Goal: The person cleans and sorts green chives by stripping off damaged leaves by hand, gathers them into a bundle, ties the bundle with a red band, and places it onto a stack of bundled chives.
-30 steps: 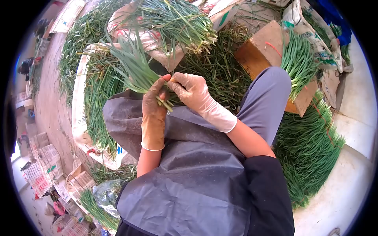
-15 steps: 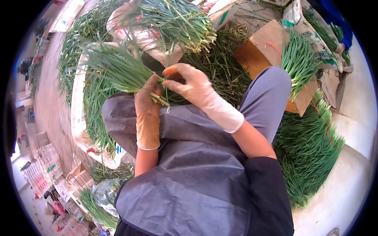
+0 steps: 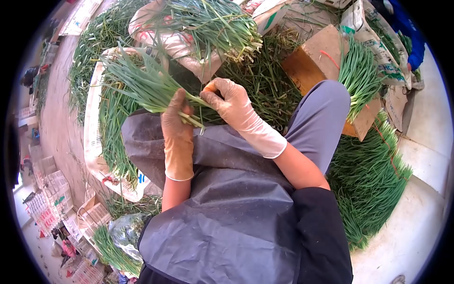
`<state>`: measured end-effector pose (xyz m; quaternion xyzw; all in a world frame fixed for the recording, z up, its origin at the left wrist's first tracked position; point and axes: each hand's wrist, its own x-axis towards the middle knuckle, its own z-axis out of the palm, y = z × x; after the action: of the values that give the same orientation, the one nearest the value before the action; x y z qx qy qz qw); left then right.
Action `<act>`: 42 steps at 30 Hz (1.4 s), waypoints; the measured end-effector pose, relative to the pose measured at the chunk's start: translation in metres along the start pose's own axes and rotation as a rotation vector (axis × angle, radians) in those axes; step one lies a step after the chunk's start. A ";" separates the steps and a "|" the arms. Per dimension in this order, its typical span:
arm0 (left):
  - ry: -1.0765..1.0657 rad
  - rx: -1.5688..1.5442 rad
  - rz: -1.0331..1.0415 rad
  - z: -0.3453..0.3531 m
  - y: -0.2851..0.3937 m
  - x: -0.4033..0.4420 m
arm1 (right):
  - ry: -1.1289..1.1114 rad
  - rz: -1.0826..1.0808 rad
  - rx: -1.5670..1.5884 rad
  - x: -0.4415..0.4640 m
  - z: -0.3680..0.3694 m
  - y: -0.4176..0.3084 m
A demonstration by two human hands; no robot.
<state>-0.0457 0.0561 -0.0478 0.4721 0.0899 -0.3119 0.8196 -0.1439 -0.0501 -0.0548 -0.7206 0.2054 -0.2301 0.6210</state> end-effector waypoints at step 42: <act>-0.159 -0.139 -0.113 -0.026 0.002 0.016 | 0.151 -0.039 -0.932 0.039 -0.032 0.036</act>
<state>-0.0279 0.0721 -0.0675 0.3819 0.0726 -0.3872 0.8360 -0.1316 -0.1031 -0.0833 -0.9074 0.3179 -0.1769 0.2104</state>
